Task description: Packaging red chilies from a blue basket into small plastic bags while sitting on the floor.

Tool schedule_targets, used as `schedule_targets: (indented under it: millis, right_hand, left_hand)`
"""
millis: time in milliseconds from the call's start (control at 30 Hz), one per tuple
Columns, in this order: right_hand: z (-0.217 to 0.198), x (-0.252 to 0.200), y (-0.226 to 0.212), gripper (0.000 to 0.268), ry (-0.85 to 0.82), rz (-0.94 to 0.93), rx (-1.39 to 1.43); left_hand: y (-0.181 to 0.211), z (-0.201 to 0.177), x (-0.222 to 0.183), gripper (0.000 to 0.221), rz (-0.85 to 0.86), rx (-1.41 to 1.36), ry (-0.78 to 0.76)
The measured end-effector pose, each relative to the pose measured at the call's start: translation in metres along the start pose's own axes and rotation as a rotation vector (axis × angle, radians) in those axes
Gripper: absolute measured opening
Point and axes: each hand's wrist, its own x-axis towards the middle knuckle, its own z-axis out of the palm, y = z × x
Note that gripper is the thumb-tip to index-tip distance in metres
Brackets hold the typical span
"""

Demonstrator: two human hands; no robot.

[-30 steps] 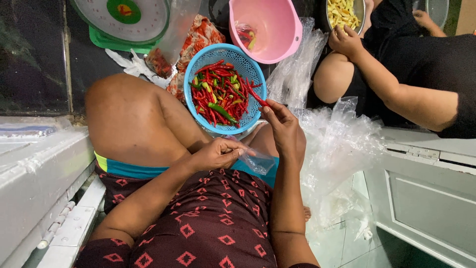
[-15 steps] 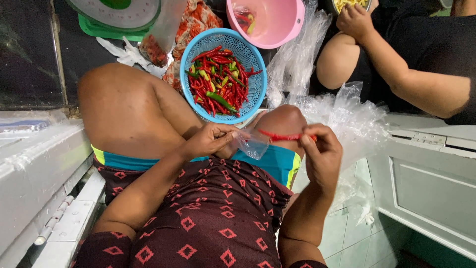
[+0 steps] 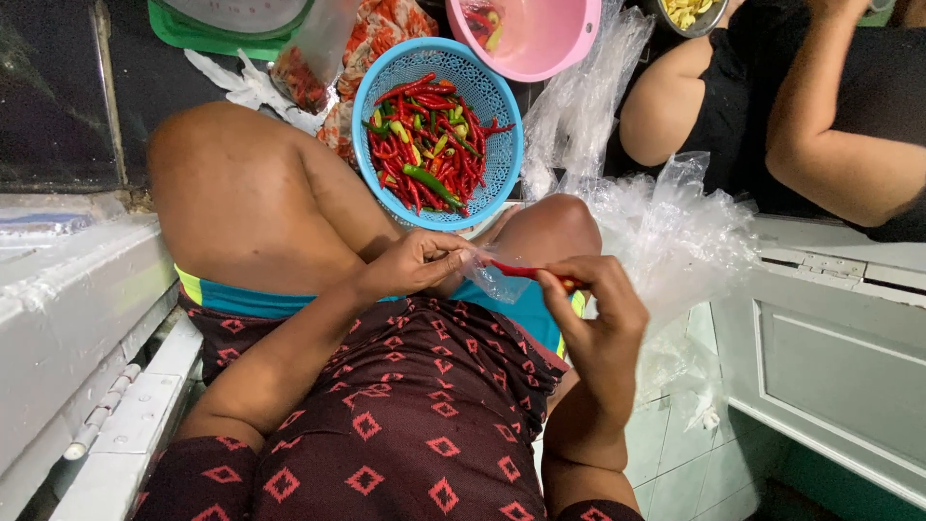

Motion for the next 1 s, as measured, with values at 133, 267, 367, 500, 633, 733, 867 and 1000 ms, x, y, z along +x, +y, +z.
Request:
schedule_targets:
  millis: [133, 267, 367, 500, 633, 733, 867, 1000]
  right_hand:
    - [0.017, 0.007, -0.013, 0.012, -0.121, -0.063, -0.043]
    - [0.016, 0.012, -0.022, 0.021, -0.215, -0.130, -0.092]
    - [0.009, 0.015, -0.019, 0.021, -0.211, -0.106, -0.058]
    - [0.018, 0.030, 0.044, 0.009, -0.001, -0.098, -0.012]
    - [0.085, 0.069, 0.112, 0.020, -0.102, 0.168, -0.007]
    - [0.154, 0.083, 0.190, 0.020, -0.232, 0.133, -0.013]
    - [0.201, 0.092, 0.212, 0.026, -0.274, 0.040, -0.400]
    - [0.216, 0.096, 0.213, 0.036, -0.284, 0.073, -0.411]
  left_hand:
    - [-0.003, 0.001, -0.002, 0.028, 0.004, 0.004, 0.014]
    - [-0.009, -0.002, 0.000, 0.028, 0.001, 0.010, 0.014]
    - [-0.011, 0.000, 0.002, 0.029, -0.006, -0.001, 0.002]
    - [-0.017, -0.001, 0.004, 0.029, -0.005, 0.002, -0.008]
    - [-0.028, -0.004, 0.006, 0.029, 0.005, 0.014, -0.018]
    - [-0.034, -0.007, 0.004, 0.029, 0.004, 0.024, -0.016]
    - [-0.040, -0.005, 0.001, 0.029, -0.009, 0.018, -0.020]
    - [-0.038, -0.003, 0.001, 0.030, -0.022, -0.023, -0.027]
